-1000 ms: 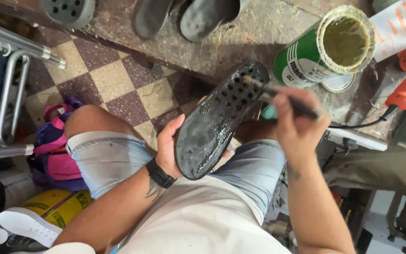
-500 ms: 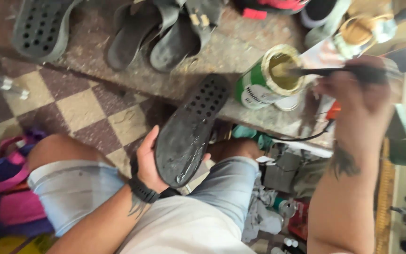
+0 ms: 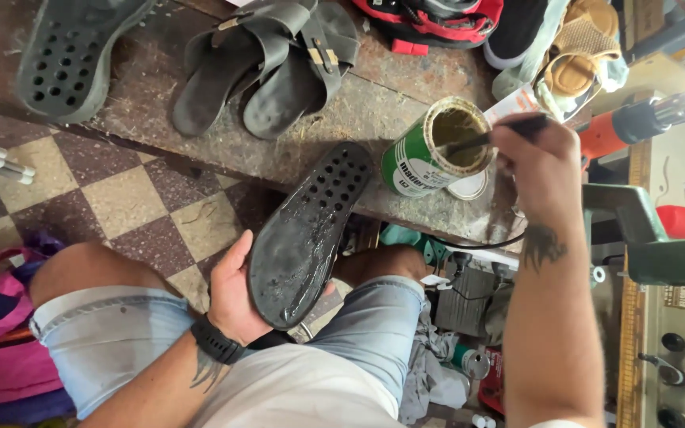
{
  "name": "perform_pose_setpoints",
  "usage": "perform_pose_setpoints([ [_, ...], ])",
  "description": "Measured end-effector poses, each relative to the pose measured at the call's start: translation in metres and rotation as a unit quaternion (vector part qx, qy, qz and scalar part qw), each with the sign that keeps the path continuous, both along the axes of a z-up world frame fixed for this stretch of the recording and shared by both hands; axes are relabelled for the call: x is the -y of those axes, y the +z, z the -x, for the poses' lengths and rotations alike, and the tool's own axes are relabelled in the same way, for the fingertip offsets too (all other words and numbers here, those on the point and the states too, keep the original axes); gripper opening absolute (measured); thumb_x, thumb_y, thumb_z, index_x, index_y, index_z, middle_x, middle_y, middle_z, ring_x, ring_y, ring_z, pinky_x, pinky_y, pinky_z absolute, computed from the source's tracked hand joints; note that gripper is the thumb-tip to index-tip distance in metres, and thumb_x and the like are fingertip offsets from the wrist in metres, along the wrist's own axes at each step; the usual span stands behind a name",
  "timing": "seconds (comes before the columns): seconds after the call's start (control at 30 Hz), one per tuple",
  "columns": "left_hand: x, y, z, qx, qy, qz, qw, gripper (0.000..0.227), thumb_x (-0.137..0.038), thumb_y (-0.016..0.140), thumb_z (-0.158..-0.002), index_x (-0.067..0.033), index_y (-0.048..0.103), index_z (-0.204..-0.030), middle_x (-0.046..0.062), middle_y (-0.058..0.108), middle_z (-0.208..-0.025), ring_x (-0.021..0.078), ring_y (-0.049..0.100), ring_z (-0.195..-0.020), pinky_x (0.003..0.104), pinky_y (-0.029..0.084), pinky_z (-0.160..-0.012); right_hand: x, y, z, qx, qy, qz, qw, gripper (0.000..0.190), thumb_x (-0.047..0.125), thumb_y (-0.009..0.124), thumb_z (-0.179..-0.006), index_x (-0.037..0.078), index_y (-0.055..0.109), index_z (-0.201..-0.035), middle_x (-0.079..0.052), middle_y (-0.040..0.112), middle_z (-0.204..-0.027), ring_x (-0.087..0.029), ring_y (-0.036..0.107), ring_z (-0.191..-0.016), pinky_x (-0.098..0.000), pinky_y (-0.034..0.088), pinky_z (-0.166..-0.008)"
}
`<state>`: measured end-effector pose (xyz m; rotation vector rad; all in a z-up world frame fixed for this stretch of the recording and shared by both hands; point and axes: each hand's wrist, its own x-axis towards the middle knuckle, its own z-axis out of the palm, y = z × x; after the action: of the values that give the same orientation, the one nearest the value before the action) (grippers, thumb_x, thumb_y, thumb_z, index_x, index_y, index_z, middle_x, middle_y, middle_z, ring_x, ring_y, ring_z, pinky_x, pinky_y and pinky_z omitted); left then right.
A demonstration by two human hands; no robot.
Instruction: The person applies a thick, dark adhesive to the bottom of a black shoe insole using a brush. They repeatedly dip the brush into a green can of glue and spread the substance evenly across the insole's surface, covering the holes and edges.
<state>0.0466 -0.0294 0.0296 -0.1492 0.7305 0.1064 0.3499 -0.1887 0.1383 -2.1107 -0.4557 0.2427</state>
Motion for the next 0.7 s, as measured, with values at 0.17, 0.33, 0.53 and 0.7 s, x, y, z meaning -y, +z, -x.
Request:
perform_pose_setpoints([
  [0.17, 0.001, 0.0, 0.001, 0.0, 0.007, -0.006, 1.0, 0.064, -0.053, 0.051, -0.097, -0.0104, 0.064, -0.142, 0.023, 0.066, -0.14, 0.0449, 0.063, -0.127, 0.07, 0.044, -0.113, 0.042, -0.084, -0.048, -0.257, -0.127, -0.445, 0.848, 0.013, 0.013, 0.07, -0.097, 0.003, 0.072, -0.104, -0.018, 0.075, -0.081, -0.028, 0.08, -0.076, -0.0349, 0.074, -0.072],
  [0.33, -0.001, -0.001, -0.001, 0.003, -0.015, -0.014, 1.0, 0.066, -0.055, 0.051, -0.095, -0.0102, 0.063, -0.142, 0.024, 0.066, -0.139, 0.0461, 0.062, -0.128, 0.073, 0.042, -0.113, 0.05, -0.122, -0.053, -0.322, -0.171, -0.57, 0.737, 0.016, 0.013, 0.071, -0.097, 0.001, 0.072, -0.107, -0.016, 0.078, -0.093, -0.028, 0.081, -0.092, -0.0332, 0.072, -0.084],
  [0.53, -0.001, -0.011, -0.003, 0.011, -0.008, -0.024, 1.0, 0.069, -0.055, 0.047, -0.094, -0.0119, 0.058, -0.147, 0.025, 0.061, -0.146, 0.0504, 0.056, -0.133, 0.081, 0.036, -0.113, 0.021, -0.086, -0.04, -0.274, -0.232, -0.563, 0.745, 0.033, 0.028, 0.084, -0.088, 0.002, 0.067, -0.099, -0.012, 0.078, -0.086, -0.02, 0.081, -0.08, -0.0231, 0.072, -0.074],
  [0.7, 0.0, -0.022, -0.003, 0.03, 0.002, -0.022, 0.999, 0.071, -0.057, 0.048, -0.093, -0.0114, 0.058, -0.147, 0.027, 0.061, -0.146, 0.0508, 0.057, -0.131, 0.084, 0.036, -0.109, 0.025, -0.09, -0.051, -0.293, -0.224, -0.578, 0.728, 0.025, 0.023, 0.076, -0.094, 0.002, 0.063, -0.092, -0.019, 0.078, -0.091, -0.029, 0.083, -0.087, -0.0361, 0.074, -0.082],
])
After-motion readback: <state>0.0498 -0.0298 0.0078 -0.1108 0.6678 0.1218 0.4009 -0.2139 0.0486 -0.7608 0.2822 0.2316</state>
